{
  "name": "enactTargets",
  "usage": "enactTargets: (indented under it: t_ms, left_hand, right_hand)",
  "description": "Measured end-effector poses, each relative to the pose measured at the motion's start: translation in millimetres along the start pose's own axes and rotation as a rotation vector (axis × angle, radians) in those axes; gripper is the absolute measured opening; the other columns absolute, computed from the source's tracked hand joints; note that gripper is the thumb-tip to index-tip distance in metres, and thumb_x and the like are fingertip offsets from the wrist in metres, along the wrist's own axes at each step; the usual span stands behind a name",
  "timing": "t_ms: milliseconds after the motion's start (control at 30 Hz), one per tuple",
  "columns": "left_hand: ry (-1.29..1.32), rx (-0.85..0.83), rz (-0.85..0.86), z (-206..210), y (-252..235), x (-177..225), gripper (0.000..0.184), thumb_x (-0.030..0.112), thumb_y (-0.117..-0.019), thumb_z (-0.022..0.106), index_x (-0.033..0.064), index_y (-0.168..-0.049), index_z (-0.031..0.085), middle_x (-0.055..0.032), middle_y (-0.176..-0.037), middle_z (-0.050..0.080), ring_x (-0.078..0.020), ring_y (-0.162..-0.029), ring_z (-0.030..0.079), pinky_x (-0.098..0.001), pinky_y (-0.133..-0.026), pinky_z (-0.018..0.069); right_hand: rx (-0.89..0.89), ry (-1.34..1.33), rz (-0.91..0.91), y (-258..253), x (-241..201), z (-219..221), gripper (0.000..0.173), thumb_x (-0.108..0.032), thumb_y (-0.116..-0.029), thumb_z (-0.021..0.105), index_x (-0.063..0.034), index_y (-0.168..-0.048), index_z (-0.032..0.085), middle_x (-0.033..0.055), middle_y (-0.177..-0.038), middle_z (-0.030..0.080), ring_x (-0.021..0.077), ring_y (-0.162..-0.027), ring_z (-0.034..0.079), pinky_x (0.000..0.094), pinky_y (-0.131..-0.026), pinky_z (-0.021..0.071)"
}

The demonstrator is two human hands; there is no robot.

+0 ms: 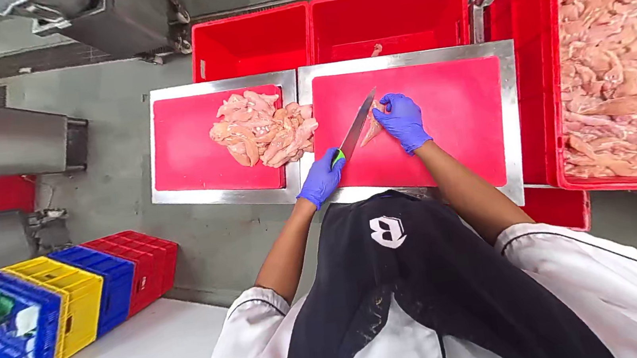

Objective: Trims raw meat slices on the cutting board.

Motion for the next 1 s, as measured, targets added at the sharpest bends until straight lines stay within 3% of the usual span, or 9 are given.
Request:
enactTargets:
  t_ms: [133, 367, 533, 700, 867, 1000]
  left_hand:
    - [0.012, 0.016, 0.011, -0.3, 7.4, -3.3, 0.047, 0.035, -0.1098, 0.043, 0.0085, -0.147, 0.051, -0.0193, -0.105, 0.072, -0.0308, -0.088, 0.072, -0.0513, -0.084, 0.058]
    - [-0.056, 0.037, -0.02, -5.4, 3.5, -5.4, 0.047, 0.034, -0.1096, 0.043, 0.0086, -0.148, 0.052, -0.0221, -0.12, 0.07, -0.0368, -0.112, 0.069, -0.0561, -0.1, 0.0521]
    - [0.007, -0.015, 0.026, 0.0, 5.0, -5.0, 0.047, 0.034, -0.1098, 0.043, 0.0071, -0.147, 0.052, -0.0214, -0.114, 0.071, -0.0329, -0.103, 0.071, -0.053, -0.095, 0.0544]
    - [0.005, -0.073, 0.012, -2.8, 13.4, -8.0, 0.045, 0.033, -0.1101, 0.043, 0.0073, -0.146, 0.052, -0.0218, -0.114, 0.07, -0.0339, -0.103, 0.07, -0.0538, -0.095, 0.0537]
    - [-0.091, -0.138, -0.097, -2.0, 38.6, -11.7, 0.047, 0.036, -0.1105, 0.042, 0.01, -0.149, 0.048, -0.026, -0.108, 0.07, -0.0431, -0.101, 0.07, -0.0634, -0.091, 0.0539]
    - [-0.082, -0.09, -0.066, 1.5, 27.7, -9.0, 0.043, 0.035, -0.1104, 0.042, 0.011, -0.145, 0.051, -0.0247, -0.112, 0.07, -0.0426, -0.106, 0.07, -0.0639, -0.092, 0.0543]
  right_hand:
    - [-0.051, -0.049, 0.081, 0.3, -0.5, -3.4, 0.035, -0.036, -0.0939, 0.071, -0.0062, -0.111, 0.069, 0.0189, -0.093, 0.069, 0.0401, -0.086, 0.067, 0.063, -0.071, 0.051]
    - [-0.1, -0.032, 0.059, -2.3, -4.2, -3.9, 0.033, -0.037, -0.0961, 0.07, -0.0049, -0.102, 0.07, 0.019, -0.088, 0.068, 0.0395, -0.082, 0.066, 0.0617, -0.07, 0.0505]
    - [-0.09, -0.034, 0.067, -2.5, -1.6, -2.9, 0.03, -0.035, -0.0961, 0.069, -0.0045, -0.1, 0.069, 0.0186, -0.085, 0.067, 0.0388, -0.079, 0.066, 0.061, -0.067, 0.0502]
    - [-0.068, -0.063, 0.068, -3.5, -1.7, -0.5, 0.03, -0.034, -0.0961, 0.069, -0.0043, -0.101, 0.068, 0.0179, -0.084, 0.067, 0.0375, -0.079, 0.065, 0.0606, -0.067, 0.0499]
    - [-0.112, 0.013, 0.076, -11.3, -9.8, -4.1, 0.035, -0.035, -0.0911, 0.071, -0.0025, -0.104, 0.072, 0.0183, -0.097, 0.07, 0.0364, -0.095, 0.067, 0.0606, -0.084, 0.0513]
    - [0.017, -0.078, -0.054, -4.7, -5.1, 7.5, 0.026, -0.024, -0.0837, 0.079, -0.0013, -0.089, 0.07, 0.0168, -0.082, 0.067, 0.0352, -0.079, 0.065, 0.0605, -0.072, 0.051]
Point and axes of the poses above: each hand's wrist, its own y-axis away from the middle knuckle, its own z-axis out of the palm, x = y × z, the point moved 4 cm from there along -y, towards the middle knuckle
